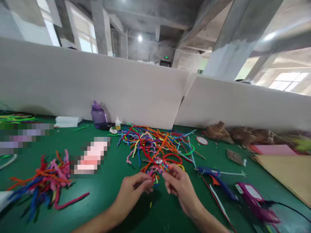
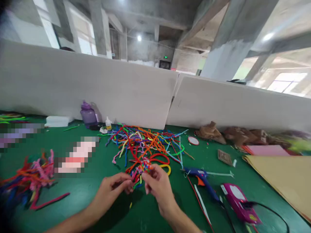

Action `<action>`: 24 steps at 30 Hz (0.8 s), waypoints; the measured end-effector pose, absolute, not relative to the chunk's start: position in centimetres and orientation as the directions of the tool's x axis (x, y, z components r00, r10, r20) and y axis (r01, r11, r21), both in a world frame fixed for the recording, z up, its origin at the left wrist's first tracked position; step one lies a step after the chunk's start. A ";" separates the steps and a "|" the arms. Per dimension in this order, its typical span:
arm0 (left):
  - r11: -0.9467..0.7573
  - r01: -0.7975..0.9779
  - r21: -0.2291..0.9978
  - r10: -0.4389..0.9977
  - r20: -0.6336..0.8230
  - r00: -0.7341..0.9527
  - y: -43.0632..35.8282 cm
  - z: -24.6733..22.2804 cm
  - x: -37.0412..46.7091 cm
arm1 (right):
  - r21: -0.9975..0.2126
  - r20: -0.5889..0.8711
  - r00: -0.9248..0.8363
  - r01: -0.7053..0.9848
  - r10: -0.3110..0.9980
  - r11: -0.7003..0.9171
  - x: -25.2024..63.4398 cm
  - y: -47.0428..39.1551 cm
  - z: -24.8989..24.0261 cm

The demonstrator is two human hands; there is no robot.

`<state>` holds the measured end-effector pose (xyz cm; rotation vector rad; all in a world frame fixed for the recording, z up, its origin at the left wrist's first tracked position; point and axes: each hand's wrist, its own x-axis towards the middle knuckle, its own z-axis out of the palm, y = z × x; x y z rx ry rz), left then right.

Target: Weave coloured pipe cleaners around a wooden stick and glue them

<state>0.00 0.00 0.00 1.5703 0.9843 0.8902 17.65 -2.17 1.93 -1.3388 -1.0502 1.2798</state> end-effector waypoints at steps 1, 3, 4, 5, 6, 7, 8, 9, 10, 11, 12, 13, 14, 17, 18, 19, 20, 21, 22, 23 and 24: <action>-0.137 0.142 0.980 0.910 0.068 0.410 0.1 0.1 -0.1 | -0.990 -0.132 0.023 0.038 0.991 -0.133 17.9 -2.0 2.0; -0.167 0.156 0.974 0.895 0.083 0.437 0.2 0.1 -0.2 | -0.984 -0.075 -0.065 0.169 0.995 -0.063 18.2 -1.8 2.1; -0.189 0.180 0.965 0.891 0.091 0.444 0.3 0.0 -0.2 | -0.974 -0.045 -0.101 0.227 0.994 -0.021 18.2 -1.8 2.1; -0.222 0.222 0.949 0.889 0.104 0.445 0.3 -0.1 -0.3 | -0.954 -0.002 -0.140 0.297 0.990 0.041 18.2 -1.9 2.1; -0.256 0.274 0.927 0.889 0.115 0.443 0.3 -0.3 -0.3 | -0.932 0.039 -0.164 0.349 0.986 0.095 18.1 -2.1 2.1; -0.284 0.325 0.902 0.890 0.122 0.439 0.2 -0.5 -0.3 | -0.918 0.070 -0.173 0.373 0.982 0.131 18.0 -2.3 2.1; -0.302 0.365 0.881 0.890 0.124 0.439 0.2 -0.6 -0.4 | -0.912 0.089 -0.178 0.381 0.980 0.152 17.9 -2.5 2.2; -0.311 0.386 0.868 0.887 0.120 0.445 0.1 -0.8 -0.4 | -0.911 0.106 -0.176 0.377 0.979 0.167 17.9 -2.7 2.3; -0.312 0.393 0.865 0.885 0.114 0.452 0.1 -0.9 -0.3 | -0.910 0.129 -0.169 0.372 0.977 0.184 18.1 -2.8 2.5; -0.311 0.392 0.866 0.884 0.112 0.453 0.0 -0.9 -0.3 | -0.905 0.155 -0.165 0.372 0.974 0.207 18.3 -2.8 2.7; -0.309 0.388 0.868 0.885 0.114 0.451 -0.1 -0.9 -0.3 | -0.893 0.177 -0.175 0.385 0.969 0.233 18.6 -2.8 3.0; -0.306 0.382 0.872 0.888 0.116 0.446 -0.2 -0.8 -0.2 | -0.873 0.193 -0.196 0.412 0.961 0.259 18.9 -2.8 3.3; -0.302 0.376 0.876 0.890 0.118 0.441 -0.3 -0.7 -0.2 | -0.847 0.199 -0.230 0.448 0.953 0.285 19.3 -2.7 3.5; -0.299 0.371 0.879 0.886 0.111 0.451 -0.6 -0.3 -0.1 | -0.787 0.201 -0.300 0.518 0.932 0.336 19.9 -2.8 3.9; -0.306 0.383 0.872 0.881 0.106 0.462 -0.6 -0.2 -0.1 | -0.783 0.212 -0.287 0.522 0.934 0.338 20.0 -2.9 3.9; -0.322 0.401 0.858 0.873 0.105 0.476 -0.7 -0.2 -0.1 | -0.784 0.226 -0.266 0.521 0.937 0.337 20.0 -3.0 3.8; -0.347 0.426 0.835 0.865 0.110 0.490 -0.7 -0.2 -0.2 | -0.783 0.241 -0.253 0.520 0.937 0.341 20.0 -3.1 3.7; -0.379 0.451 0.808 0.856 0.121 0.503 -0.7 -0.2 -0.2 | -0.775 0.253 -0.256 0.524 0.933 0.354 19.9 -3.2 3.6; -0.416 0.473 0.777 0.846 0.140 0.514 -0.7 -0.2 -0.3 | -0.759 0.265 -0.277 0.532 0.924 0.377 19.9 -3.3 3.4; -0.458 0.490 0.742 0.832 0.164 0.529 -0.8 -0.3 -0.3 | -0.737 0.273 -0.312 0.540 0.910 0.407 19.9 -3.4 3.2; -0.501 0.502 0.705 0.816 0.191 0.546 -0.8 -0.4 -0.4 | -0.713 0.277 -0.352 0.548 0.894 0.437 19.8 -3.5 3.0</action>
